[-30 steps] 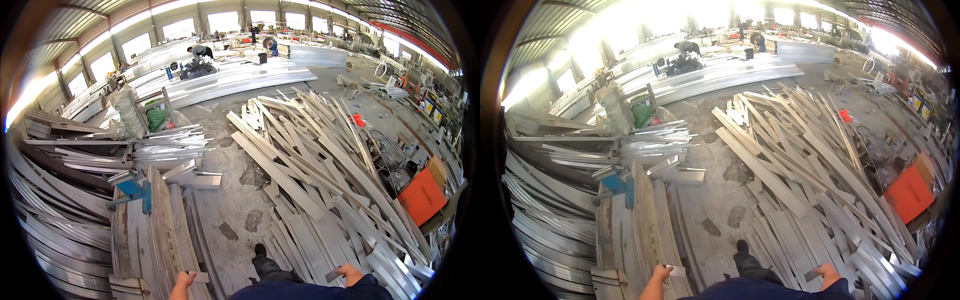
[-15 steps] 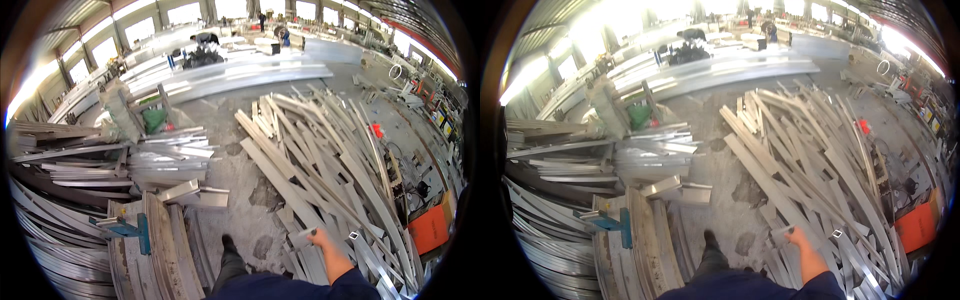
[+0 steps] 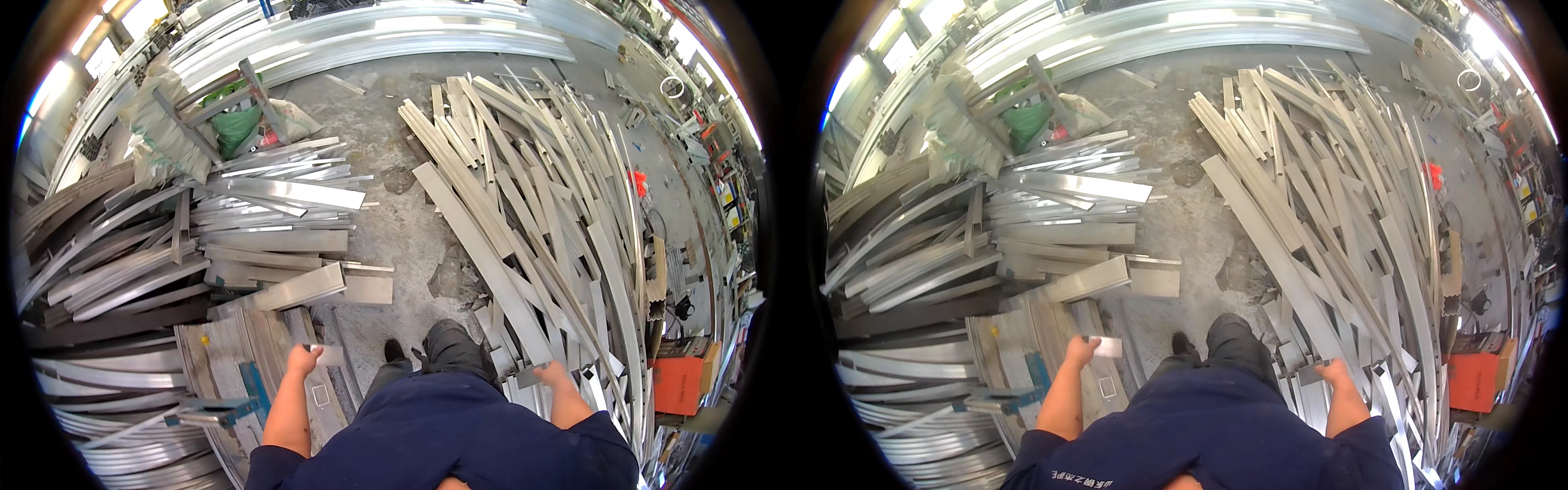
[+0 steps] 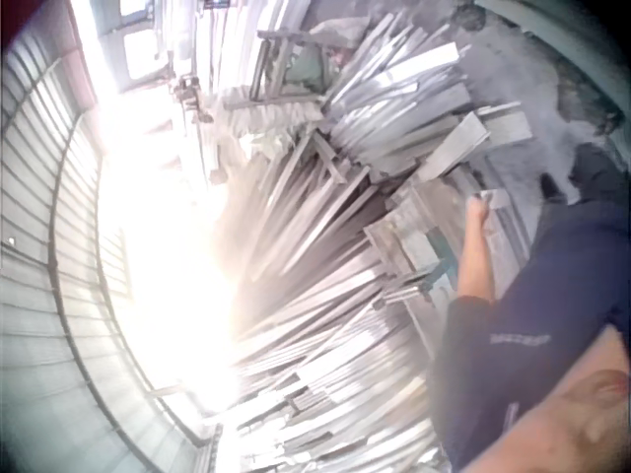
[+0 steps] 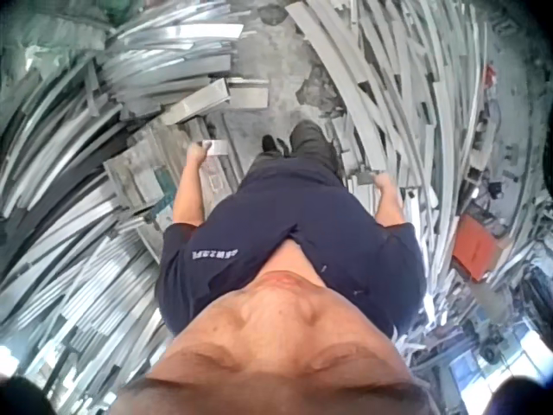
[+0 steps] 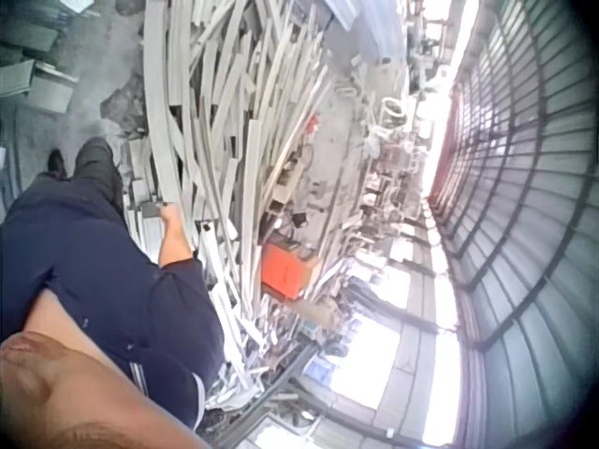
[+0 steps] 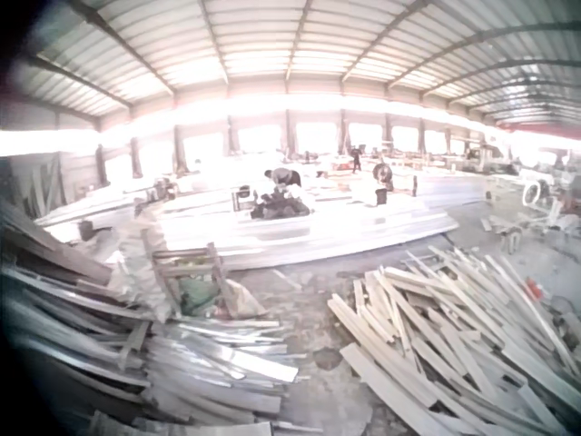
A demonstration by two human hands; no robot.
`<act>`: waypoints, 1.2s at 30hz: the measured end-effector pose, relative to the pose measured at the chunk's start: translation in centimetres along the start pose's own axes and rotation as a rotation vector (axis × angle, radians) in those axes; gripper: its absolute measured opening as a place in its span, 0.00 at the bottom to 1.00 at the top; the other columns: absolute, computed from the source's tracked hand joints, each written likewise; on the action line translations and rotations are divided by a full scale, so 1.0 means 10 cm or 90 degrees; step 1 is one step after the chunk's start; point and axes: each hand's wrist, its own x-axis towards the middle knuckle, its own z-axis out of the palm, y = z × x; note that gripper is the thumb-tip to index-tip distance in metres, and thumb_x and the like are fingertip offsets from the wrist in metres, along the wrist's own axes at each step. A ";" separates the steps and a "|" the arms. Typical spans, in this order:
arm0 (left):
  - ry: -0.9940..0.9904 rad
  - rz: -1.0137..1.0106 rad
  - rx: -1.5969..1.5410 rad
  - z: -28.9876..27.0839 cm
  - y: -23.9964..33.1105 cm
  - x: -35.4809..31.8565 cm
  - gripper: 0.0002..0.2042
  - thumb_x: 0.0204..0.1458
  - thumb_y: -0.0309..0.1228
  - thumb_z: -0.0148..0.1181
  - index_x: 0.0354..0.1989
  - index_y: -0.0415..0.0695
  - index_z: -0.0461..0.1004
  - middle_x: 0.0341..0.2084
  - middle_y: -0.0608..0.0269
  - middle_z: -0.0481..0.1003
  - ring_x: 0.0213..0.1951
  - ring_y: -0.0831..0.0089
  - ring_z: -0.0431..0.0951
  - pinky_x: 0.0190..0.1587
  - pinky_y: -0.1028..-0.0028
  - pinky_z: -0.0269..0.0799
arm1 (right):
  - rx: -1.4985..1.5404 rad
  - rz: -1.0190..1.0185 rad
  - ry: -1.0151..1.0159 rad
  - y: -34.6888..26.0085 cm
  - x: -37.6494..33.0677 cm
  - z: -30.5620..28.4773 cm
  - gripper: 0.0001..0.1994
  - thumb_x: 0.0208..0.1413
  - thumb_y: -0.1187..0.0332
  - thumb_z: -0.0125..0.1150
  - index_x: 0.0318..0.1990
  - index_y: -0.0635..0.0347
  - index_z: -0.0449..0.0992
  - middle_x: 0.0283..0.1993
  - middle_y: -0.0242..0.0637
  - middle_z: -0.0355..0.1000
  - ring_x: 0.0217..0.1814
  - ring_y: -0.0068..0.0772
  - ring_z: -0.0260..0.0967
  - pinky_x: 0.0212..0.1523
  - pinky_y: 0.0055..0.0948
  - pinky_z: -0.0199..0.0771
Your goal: The person walks through a workshop, picks up small metal pieces, and places them into a cutting machine. After operating the machine, the person carries the cut pieces and stacks them with other metal profiles on the floor.
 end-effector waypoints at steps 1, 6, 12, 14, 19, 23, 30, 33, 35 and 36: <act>0.020 0.023 0.020 -0.20 0.26 0.20 0.29 0.42 0.47 0.68 0.39 0.30 0.73 0.37 0.36 0.76 0.43 0.46 0.76 0.45 0.59 0.71 | -0.004 0.002 -0.020 -0.20 0.07 -0.01 0.35 0.39 0.60 0.74 0.52 0.77 0.68 0.43 0.54 0.74 0.40 0.43 0.76 0.32 0.36 0.79; 0.051 0.047 -0.029 -0.60 1.10 1.45 0.26 0.44 0.44 0.67 0.41 0.32 0.72 0.40 0.38 0.76 0.45 0.46 0.75 0.48 0.60 0.70 | 0.005 0.013 -0.047 -1.21 0.78 -0.15 0.31 0.41 0.64 0.73 0.50 0.78 0.69 0.43 0.53 0.74 0.37 0.42 0.76 0.28 0.34 0.77; 0.040 -0.049 0.093 -0.59 1.72 2.73 0.33 0.39 0.50 0.69 0.42 0.29 0.72 0.42 0.36 0.75 0.47 0.46 0.75 0.49 0.60 0.70 | 0.073 0.020 -0.047 -2.40 2.38 -0.49 0.30 0.39 0.60 0.73 0.47 0.74 0.73 0.46 0.55 0.73 0.43 0.44 0.73 0.40 0.35 0.72; -0.014 -0.126 0.168 -0.65 1.94 2.82 0.34 0.39 0.52 0.69 0.40 0.27 0.75 0.42 0.35 0.74 0.47 0.46 0.75 0.49 0.61 0.71 | 0.063 0.028 -0.071 -2.94 2.69 -0.77 0.32 0.37 0.56 0.73 0.48 0.73 0.74 0.50 0.56 0.72 0.55 0.51 0.70 0.56 0.38 0.68; -0.172 -0.337 0.108 -0.86 2.47 3.00 0.32 0.40 0.48 0.71 0.40 0.26 0.75 0.36 0.45 0.78 0.35 0.59 0.81 0.34 0.63 0.76 | 0.073 -0.076 -0.002 -4.88 3.29 -2.17 0.31 0.39 0.58 0.73 0.49 0.70 0.72 0.50 0.55 0.72 0.53 0.50 0.70 0.53 0.39 0.69; -0.163 -0.368 0.006 -1.06 3.17 3.34 0.32 0.41 0.45 0.72 0.40 0.24 0.73 0.36 0.47 0.76 0.30 0.61 0.78 0.27 0.62 0.74 | 0.116 -0.105 0.019 -5.73 4.24 -2.57 0.30 0.43 0.61 0.71 0.51 0.71 0.70 0.51 0.55 0.71 0.56 0.49 0.69 0.56 0.38 0.67; -0.324 -0.374 0.081 -1.20 3.89 5.10 0.31 0.42 0.50 0.69 0.38 0.27 0.75 0.31 0.47 0.77 0.29 0.62 0.79 0.31 0.63 0.75 | 0.136 -0.093 0.009 -7.78 4.94 -3.18 0.31 0.44 0.62 0.69 0.54 0.70 0.68 0.54 0.54 0.70 0.59 0.47 0.66 0.59 0.37 0.64; -0.335 -0.353 0.104 -1.42 4.29 6.26 0.32 0.42 0.52 0.68 0.37 0.28 0.76 0.30 0.47 0.78 0.28 0.63 0.79 0.32 0.64 0.75 | 0.094 -0.094 0.062 -8.26 5.46 -3.14 0.26 0.44 0.64 0.69 0.49 0.72 0.72 0.49 0.53 0.73 0.51 0.45 0.72 0.50 0.38 0.73; -0.279 -0.323 0.090 -1.71 4.68 7.13 0.32 0.42 0.54 0.68 0.36 0.29 0.76 0.29 0.47 0.78 0.28 0.63 0.80 0.33 0.65 0.75 | 0.262 -0.025 0.042 -8.60 5.74 -3.16 0.25 0.43 0.65 0.70 0.47 0.73 0.72 0.45 0.53 0.74 0.46 0.45 0.74 0.44 0.38 0.74; -0.251 -0.314 0.080 -1.85 4.88 7.57 0.32 0.42 0.54 0.67 0.36 0.29 0.76 0.29 0.48 0.78 0.28 0.64 0.80 0.33 0.65 0.75 | 0.334 0.013 0.033 -8.84 5.89 -3.23 0.24 0.43 0.65 0.71 0.46 0.74 0.73 0.43 0.53 0.75 0.44 0.45 0.75 0.41 0.38 0.75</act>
